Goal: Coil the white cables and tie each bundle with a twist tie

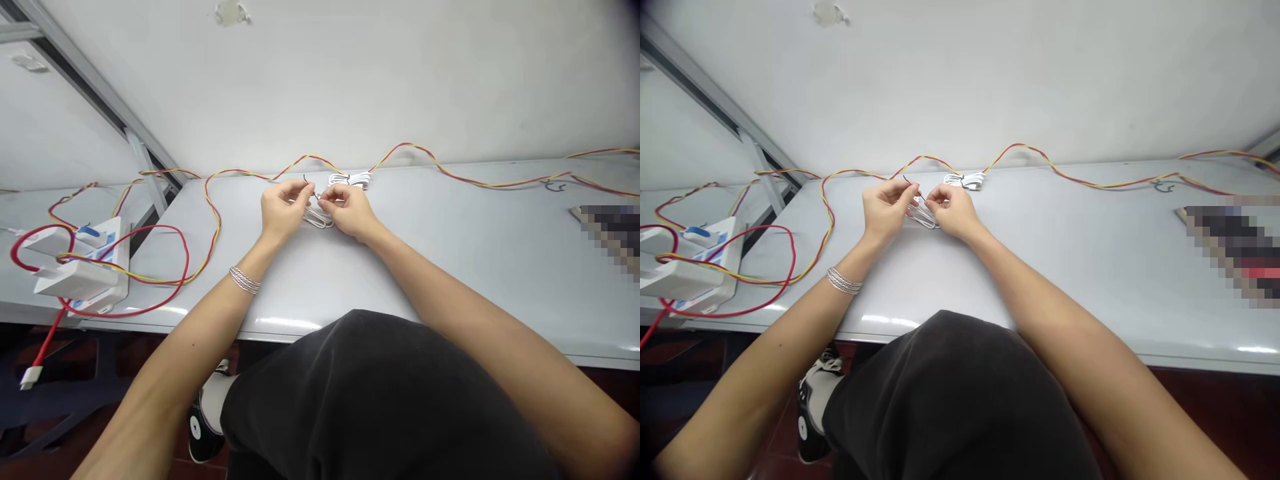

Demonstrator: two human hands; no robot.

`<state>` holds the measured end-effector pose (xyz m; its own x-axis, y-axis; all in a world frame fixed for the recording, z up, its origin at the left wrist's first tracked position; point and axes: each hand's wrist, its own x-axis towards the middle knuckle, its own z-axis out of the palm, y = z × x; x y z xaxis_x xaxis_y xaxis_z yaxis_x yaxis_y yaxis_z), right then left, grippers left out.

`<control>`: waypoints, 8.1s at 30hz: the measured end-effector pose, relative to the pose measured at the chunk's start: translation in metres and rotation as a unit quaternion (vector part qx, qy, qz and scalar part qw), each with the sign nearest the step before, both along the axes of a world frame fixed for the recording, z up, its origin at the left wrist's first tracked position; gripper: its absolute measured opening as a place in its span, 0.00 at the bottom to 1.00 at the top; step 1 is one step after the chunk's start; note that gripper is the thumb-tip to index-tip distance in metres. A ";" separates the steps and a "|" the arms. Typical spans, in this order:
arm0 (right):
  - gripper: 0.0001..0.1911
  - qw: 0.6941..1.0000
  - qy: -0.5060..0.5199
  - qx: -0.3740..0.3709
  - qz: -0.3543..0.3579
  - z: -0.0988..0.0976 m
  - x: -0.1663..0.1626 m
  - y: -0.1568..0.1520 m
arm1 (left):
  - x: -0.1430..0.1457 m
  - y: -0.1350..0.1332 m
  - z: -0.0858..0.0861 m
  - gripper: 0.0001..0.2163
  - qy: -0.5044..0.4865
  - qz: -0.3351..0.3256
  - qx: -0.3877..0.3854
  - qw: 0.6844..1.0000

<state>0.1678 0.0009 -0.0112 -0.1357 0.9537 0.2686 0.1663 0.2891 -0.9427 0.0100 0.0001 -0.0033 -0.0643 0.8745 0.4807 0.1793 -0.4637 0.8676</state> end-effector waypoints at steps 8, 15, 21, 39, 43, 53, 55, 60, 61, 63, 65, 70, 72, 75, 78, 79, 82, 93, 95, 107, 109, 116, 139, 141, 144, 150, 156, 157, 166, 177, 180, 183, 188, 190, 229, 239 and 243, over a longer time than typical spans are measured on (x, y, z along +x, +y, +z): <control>0.03 1.000 -0.021 -0.018 -0.003 -0.003 -0.001 -0.001 | -0.003 0.001 0.004 0.06 -0.030 0.018 -0.004 0.999; 0.03 0.999 -0.016 -0.042 -0.003 -0.004 -0.002 -0.001 | -0.003 0.002 0.003 0.06 -0.042 0.049 -0.062 0.996; 0.03 0.999 -0.023 -0.047 -0.010 -0.003 -0.002 -0.002 | -0.001 0.000 0.006 0.04 -0.054 0.043 -0.090 0.994; 0.04 0.998 -0.023 -0.061 -0.023 -0.005 -0.003 -0.001 | -0.003 0.002 0.000 0.10 -0.031 0.014 -0.073 0.997; 0.04 0.997 -0.031 -0.059 -0.025 -0.004 -0.003 -0.001 | -0.002 0.002 0.000 0.08 -0.030 0.015 -0.070 0.997; 0.04 0.997 -0.049 -0.044 -0.032 -0.002 -0.004 -0.003 | -0.001 0.001 0.004 0.08 -0.034 0.033 -0.091 0.995; 0.04 0.997 -0.049 -0.046 -0.031 -0.003 -0.004 -0.003 | -0.001 0.002 0.003 0.11 -0.034 0.034 -0.088 0.995; 0.05 0.998 -0.042 -0.052 -0.016 -0.003 -0.003 -0.002 | -0.003 0.008 -0.002 0.19 -0.032 0.037 -0.071 0.996; 0.05 0.998 -0.039 -0.054 -0.011 -0.003 -0.002 -0.002 | -0.004 0.009 -0.003 0.20 -0.030 0.033 -0.067 0.997; 0.05 0.998 -0.028 -0.064 0.002 -0.002 -0.002 -0.003 | -0.005 0.010 -0.004 0.21 -0.035 0.027 -0.064 0.997; 0.05 0.997 -0.019 -0.078 0.016 0.000 -0.002 -0.003 | -0.006 0.011 -0.004 0.20 -0.045 0.024 -0.071 0.996; 0.04 0.996 -0.014 -0.093 0.009 0.002 -0.003 -0.005 | -0.006 0.007 0.000 0.18 -0.047 0.005 -0.073 0.996; 0.04 0.996 -0.013 -0.091 0.002 0.002 -0.003 -0.005 | -0.007 0.005 0.001 0.17 -0.052 0.004 -0.071 0.996; 0.04 0.996 -0.010 -0.085 -0.002 0.001 -0.004 -0.005 | -0.007 0.004 0.003 0.16 -0.062 0.003 -0.080 0.995; 0.04 0.997 -0.012 -0.074 -0.003 -0.001 -0.003 -0.004 | -0.006 0.003 0.005 0.12 -0.077 0.010 -0.090 0.993; 0.04 0.997 -0.015 -0.070 -0.006 -0.002 -0.003 -0.003 | -0.006 0.003 0.006 0.10 -0.082 0.014 -0.092 0.992; 0.04 0.998 -0.023 -0.063 -0.013 -0.003 -0.003 -0.002 | -0.006 0.002 0.007 0.05 -0.084 0.026 -0.092 0.992; 0.04 0.997 -0.037 -0.069 -0.020 0.000 -0.003 -0.005 | -0.006 0.003 0.006 0.08 -0.085 0.030 -0.072 0.993; 0.04 0.997 -0.038 -0.064 -0.021 0.000 -0.003 -0.005 | -0.006 0.004 0.004 0.10 -0.070 0.032 -0.071 0.995; 0.04 0.995 -0.038 -0.089 -0.005 0.000 -0.003 -0.006 | -0.006 0.000 0.006 0.05 -0.052 0.057 -0.099 0.992; 0.04 0.995 -0.035 -0.095 -0.001 0.001 -0.004 -0.006 | -0.005 -0.001 0.007 0.02 -0.052 0.060 -0.100 0.992; 0.04 0.994 -0.034 -0.106 0.002 0.003 -0.004 -0.006 | -0.003 0.003 0.005 0.03 -0.010 0.074 -0.074 0.994; 0.04 0.997 -0.030 -0.069 0.024 -0.004 -0.006 -0.005 | -0.009 0.012 -0.005 0.06 0.022 0.092 -0.027 0.995; 0.04 0.998 -0.030 -0.060 0.023 -0.006 -0.006 -0.004 | -0.010 0.013 -0.005 0.06 0.018 0.089 -0.027 0.996; 0.05 0.997 -0.032 -0.060 0.025 -0.006 -0.006 -0.004 | -0.011 0.014 -0.007 0.06 0.014 0.078 -0.019 0.997; 0.05 0.996 -0.030 -0.079 0.027 -0.002 -0.007 -0.006 | -0.012 0.016 -0.009 0.05 0.015 0.082 -0.023 0.996; 0.05 0.997 -0.028 -0.069 0.026 -0.003 -0.007 -0.006 | -0.012 0.016 -0.009 0.04 0.015 0.081 -0.009 0.997; 0.05 0.997 -0.026 -0.071 0.026 -0.003 -0.007 -0.007 | -0.012 0.016 -0.010 0.04 0.015 0.081 -0.010 0.997; 0.05 0.997 -0.014 -0.074 0.026 -0.002 -0.008 -0.008 | -0.013 0.018 -0.012 0.06 0.019 0.079 -0.015 0.997; 0.05 0.998 -0.012 -0.063 0.021 -0.005 -0.008 -0.007 | -0.010 0.017 -0.013 0.09 -0.006 0.077 -0.019 0.997; 0.05 0.997 -0.007 -0.069 0.025 -0.006 -0.007 -0.006 | -0.008 0.018 -0.015 0.06 -0.017 0.075 -0.012 0.997; 0.05 0.997 -0.003 -0.076 0.033 -0.006 -0.005 -0.006 | -0.004 0.018 -0.016 0.05 -0.024 0.081 -0.017 0.996; 0.07 0.995 -0.002 -0.089 0.038 -0.007 -0.002 -0.005 | 0.001 0.017 -0.017 0.05 -0.025 0.093 -0.024 0.995; 0.08 0.995 -0.005 -0.090 0.034 -0.007 -0.002 -0.004 | 0.003 0.017 -0.017 0.04 -0.023 0.099 -0.012 0.995; 0.10 0.985 0.017 -0.167 -0.033 0.009 -0.008 -0.016 | 0.010 0.012 -0.018 0.03 -0.077 0.084 -0.027 0.993; 0.16 0.991 0.013 -0.129 -0.035 -0.009 -0.001 -0.020 | 0.013 0.005 -0.022 0.04 -0.059 0.046 -0.033 0.997; 0.17 0.991 0.010 -0.122 -0.046 -0.010 -0.002 -0.019 | 0.012 0.007 -0.023 0.05 -0.061 0.039 -0.038 0.997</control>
